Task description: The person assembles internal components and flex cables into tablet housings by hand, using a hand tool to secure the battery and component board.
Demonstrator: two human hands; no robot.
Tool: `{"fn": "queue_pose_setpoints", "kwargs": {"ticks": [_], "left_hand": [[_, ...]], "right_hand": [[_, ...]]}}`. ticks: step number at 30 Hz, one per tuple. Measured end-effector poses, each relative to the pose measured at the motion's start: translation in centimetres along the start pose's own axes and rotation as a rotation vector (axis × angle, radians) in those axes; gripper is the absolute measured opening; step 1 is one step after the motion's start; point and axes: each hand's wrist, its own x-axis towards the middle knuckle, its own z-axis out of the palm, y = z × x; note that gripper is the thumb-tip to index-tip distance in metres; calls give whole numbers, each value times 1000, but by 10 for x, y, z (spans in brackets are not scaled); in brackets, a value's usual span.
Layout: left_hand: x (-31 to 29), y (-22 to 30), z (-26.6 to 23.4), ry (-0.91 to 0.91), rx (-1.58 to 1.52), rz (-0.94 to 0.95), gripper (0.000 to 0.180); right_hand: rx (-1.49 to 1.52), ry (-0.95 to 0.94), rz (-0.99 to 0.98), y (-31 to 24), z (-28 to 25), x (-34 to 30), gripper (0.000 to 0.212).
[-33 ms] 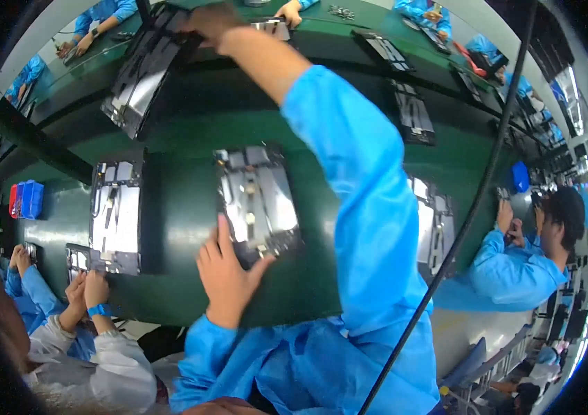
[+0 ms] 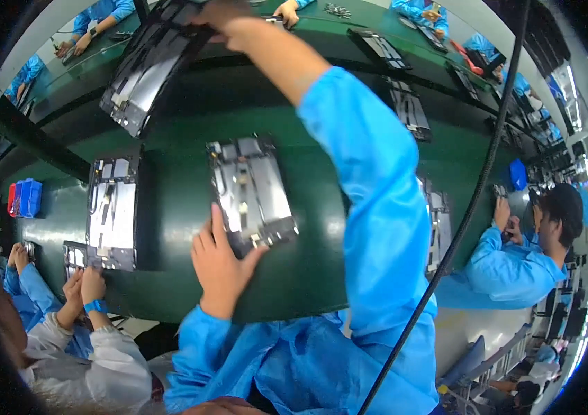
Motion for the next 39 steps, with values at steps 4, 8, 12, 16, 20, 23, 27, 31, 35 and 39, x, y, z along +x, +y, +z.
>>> {"fn": "queue_pose_setpoints", "kwargs": {"ticks": [4,8,12,16,20,23,27,31,35,39], "left_hand": [[61,-11,29,166,18,73,118],[135,-88,88,409,14,302,88],[208,-72,82,250,173,104,107],[245,-76,91,236,131,53,94],[210,-50,71,509,-234,232,45],[145,-54,37,249,-621,137,23],[71,-65,24,-102,-814,109,24],[32,-61,-8,-143,-634,34,32],[11,-75,-18,-91,-461,225,41],[0,-83,-27,-180,-556,202,66]], "right_hand": [[444,65,223,-45,-96,-127,29],[284,72,268,-83,-106,-258,47],[369,5,414,-70,-79,-361,48],[438,-94,482,-30,-14,-411,42],[401,-72,516,25,25,-421,40],[329,-95,494,43,38,-413,39],[-299,-107,320,34,50,-401,39],[-387,-7,256,39,78,-400,40],[-283,270,-69,28,102,-385,50],[-480,-86,-109,44,110,-384,47]]}}
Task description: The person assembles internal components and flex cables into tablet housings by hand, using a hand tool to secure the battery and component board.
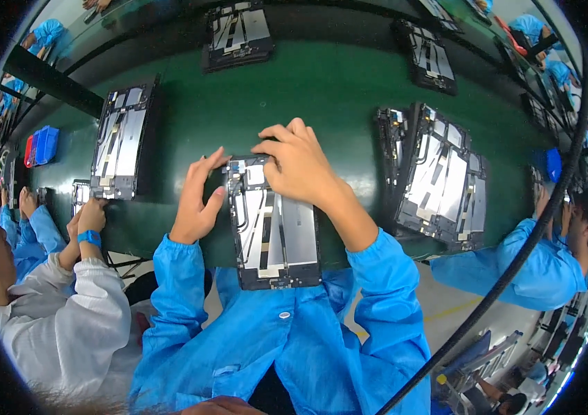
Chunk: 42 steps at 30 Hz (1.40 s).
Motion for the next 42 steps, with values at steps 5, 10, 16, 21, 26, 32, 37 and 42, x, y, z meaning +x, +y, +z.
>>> {"fn": "queue_pose_setpoints", "kwargs": {"ticks": [5,10,16,21,26,32,37,42], "left_hand": [[2,-1,-4,-85,46,46,85],[2,-1,-8,-137,36,30,84],[7,7,-17,-247,57,-6,84],[15,10,-24,-287,38,-4,82],[17,11,-26,-322,54,-8,82],[16,12,-25,-323,65,-22,82],[14,12,-19,-292,65,-14,81],[13,11,-18,-297,69,-14,81]], "right_hand": [[169,18,-13,8,-11,9,14],[215,83,11,10,-10,10,8],[224,117,23,6,-5,9,9],[198,121,5,7,-1,9,9],[204,132,-10,8,1,9,9],[199,140,-23,9,4,9,10],[211,143,-19,8,4,9,10],[225,142,-23,7,3,9,10]]}}
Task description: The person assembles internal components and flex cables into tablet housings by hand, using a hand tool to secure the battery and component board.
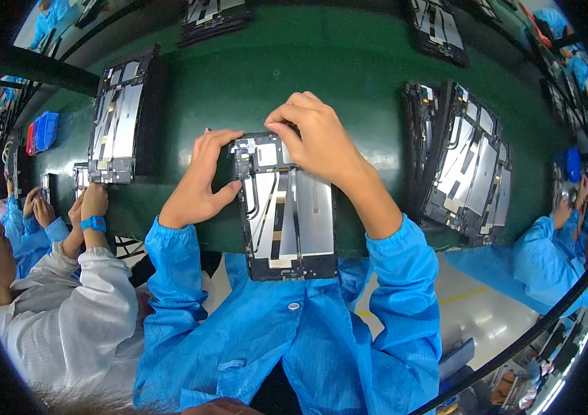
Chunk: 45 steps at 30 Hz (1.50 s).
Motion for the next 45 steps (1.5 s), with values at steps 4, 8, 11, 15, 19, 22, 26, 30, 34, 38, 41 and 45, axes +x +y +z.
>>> {"fn": "queue_pose_setpoints", "kwargs": {"ticks": [4,8,11,15,19,22,26,30,34,38,41,45], "left_hand": [[0,1,1,-12,5,-17,81],[3,-2,1,-17,72,-21,80],[2,-5,5,34,128,-7,77],[0,-5,7,55,129,-22,76],[-1,-5,11,99,115,-6,75],[-2,-5,13,120,113,-8,75],[-3,-6,16,155,112,2,75],[-9,-3,27,281,50,25,68],[-18,5,35,394,88,80,45],[-18,10,39,400,125,123,33],[-20,9,40,387,155,155,32],[-24,13,43,437,184,129,28]], "right_hand": [[10,8,-11,-1,-2,-1,9],[12,11,-13,-3,-6,-3,8],[-10,3,-18,-8,-12,-8,8],[-35,7,-61,-11,-18,-19,15],[-18,-17,-33,-15,-23,-28,19],[-3,-23,-14,-12,-23,-30,19],[-16,-37,-30,-12,-23,-31,20],[-29,25,-60,-8,-19,-30,19],[-13,54,-62,-10,-17,-26,18],[-65,-24,-78,-9,-25,-28,21],[-67,-54,-75,-14,-27,-31,23],[-13,-119,-23,-22,-33,-39,25]]}}
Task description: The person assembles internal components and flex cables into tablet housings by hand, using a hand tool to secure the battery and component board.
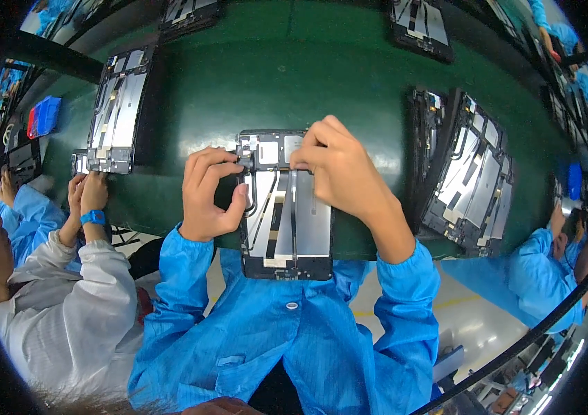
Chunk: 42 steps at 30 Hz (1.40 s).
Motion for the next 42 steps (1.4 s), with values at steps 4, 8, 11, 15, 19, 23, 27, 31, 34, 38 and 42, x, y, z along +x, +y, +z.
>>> {"fn": "queue_pose_setpoints", "kwargs": {"ticks": [4,8,11,15,19,23,27,31,34,38,42], "left_hand": [[-6,5,0,16,64,-4,23],[-6,9,0,27,87,1,21],[-7,9,1,49,61,6,24],[-5,17,1,21,24,-77,18],[-6,18,6,32,18,-65,19],[-7,16,4,21,49,-19,20],[-4,22,2,-5,104,1,24],[-10,41,16,47,210,-37,30],[-14,40,19,103,176,-58,29],[-14,40,17,99,174,-62,27],[-9,42,14,55,204,-41,26]], "right_hand": [[44,-4,-50,3,2,-6,25],[60,-49,-34,1,0,-6,24],[61,-57,-36,1,1,-6,22],[73,-41,-43,4,1,-8,22],[76,-3,-44,3,0,-8,27],[86,7,-53,3,0,-7,25],[99,12,-20,3,4,-9,24],[96,27,-28,4,4,-9,24],[104,55,-61,7,5,-10,25],[116,49,-48,6,4,-10,25],[116,70,-28,7,5,-10,23]]}}
